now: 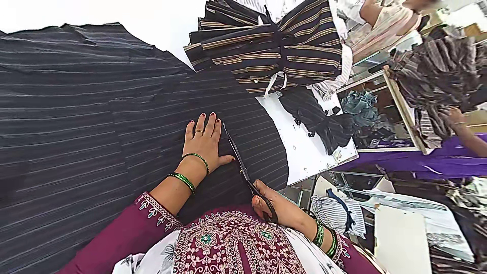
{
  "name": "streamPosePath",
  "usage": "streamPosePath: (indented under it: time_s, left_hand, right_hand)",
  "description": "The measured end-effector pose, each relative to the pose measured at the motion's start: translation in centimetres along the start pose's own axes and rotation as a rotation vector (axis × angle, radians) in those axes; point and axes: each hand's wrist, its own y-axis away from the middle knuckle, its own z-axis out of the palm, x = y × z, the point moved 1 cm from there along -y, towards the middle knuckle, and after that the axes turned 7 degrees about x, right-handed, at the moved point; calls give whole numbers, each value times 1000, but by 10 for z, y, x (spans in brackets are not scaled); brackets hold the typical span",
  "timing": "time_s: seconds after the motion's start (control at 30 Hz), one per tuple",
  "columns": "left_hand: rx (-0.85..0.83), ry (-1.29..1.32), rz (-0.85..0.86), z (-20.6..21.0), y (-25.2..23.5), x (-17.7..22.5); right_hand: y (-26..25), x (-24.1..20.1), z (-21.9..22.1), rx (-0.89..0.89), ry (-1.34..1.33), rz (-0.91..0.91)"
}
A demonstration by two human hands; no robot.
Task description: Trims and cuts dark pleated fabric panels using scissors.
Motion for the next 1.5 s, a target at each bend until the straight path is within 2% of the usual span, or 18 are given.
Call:
streamPosePath:
  time_s: [0.33,0.8,1.0,1.2,1.5]
  left_hand:
    - [-7,14,4,0,0,0]
    - [-50,18,-1,-3,0,0]
    - [-44,15,4,-3,0,0]
    - [-29,23,10,-2,0,-1]
    - [-43,27,15,-3,0,-1]
  right_hand:
    - [-11,-12,5,74,-20,17]
    - [-10,-8,3,76,0,-36]
    - [-9,-9,-7,-17,1,38]
    - [-21,-24,-7,3,-8,55]
    - [-19,-21,0,54,-45,26]
